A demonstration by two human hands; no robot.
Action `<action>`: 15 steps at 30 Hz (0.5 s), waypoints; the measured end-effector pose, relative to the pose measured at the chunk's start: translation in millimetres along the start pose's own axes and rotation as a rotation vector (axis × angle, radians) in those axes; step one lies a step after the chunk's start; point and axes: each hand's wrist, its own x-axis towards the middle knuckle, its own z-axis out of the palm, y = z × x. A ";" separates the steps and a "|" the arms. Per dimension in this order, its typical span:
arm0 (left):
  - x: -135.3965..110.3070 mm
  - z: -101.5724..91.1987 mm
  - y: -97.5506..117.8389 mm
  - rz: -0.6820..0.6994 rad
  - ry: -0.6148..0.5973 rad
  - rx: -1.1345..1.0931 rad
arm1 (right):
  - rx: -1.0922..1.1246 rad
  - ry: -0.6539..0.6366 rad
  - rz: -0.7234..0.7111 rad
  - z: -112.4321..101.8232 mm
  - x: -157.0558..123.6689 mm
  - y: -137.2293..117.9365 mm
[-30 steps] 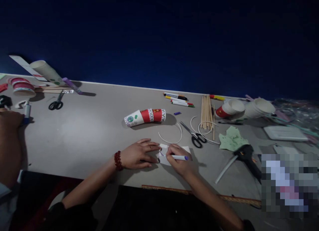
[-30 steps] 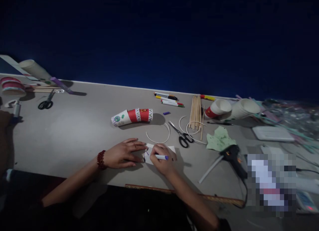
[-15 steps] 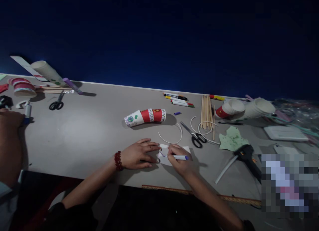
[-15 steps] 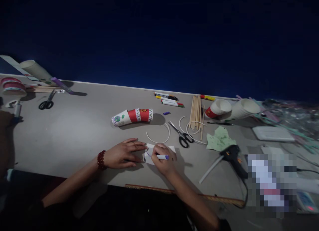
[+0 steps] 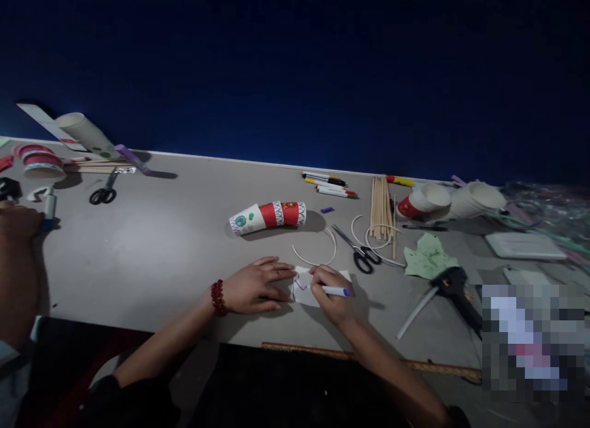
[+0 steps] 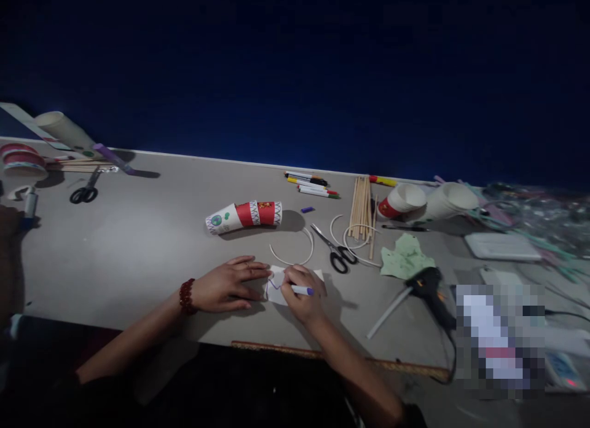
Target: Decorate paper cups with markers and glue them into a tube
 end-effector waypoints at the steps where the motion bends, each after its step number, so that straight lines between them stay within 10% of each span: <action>1: -0.1 0.2 -0.1 -0.001 -0.001 0.003 | -0.005 0.003 -0.004 0.3 -0.3 0.2; 15: 0.2 2.7 -0.7 -0.002 0.034 -0.032 | 0.023 -0.109 -0.041 -12.4 4.1 6.4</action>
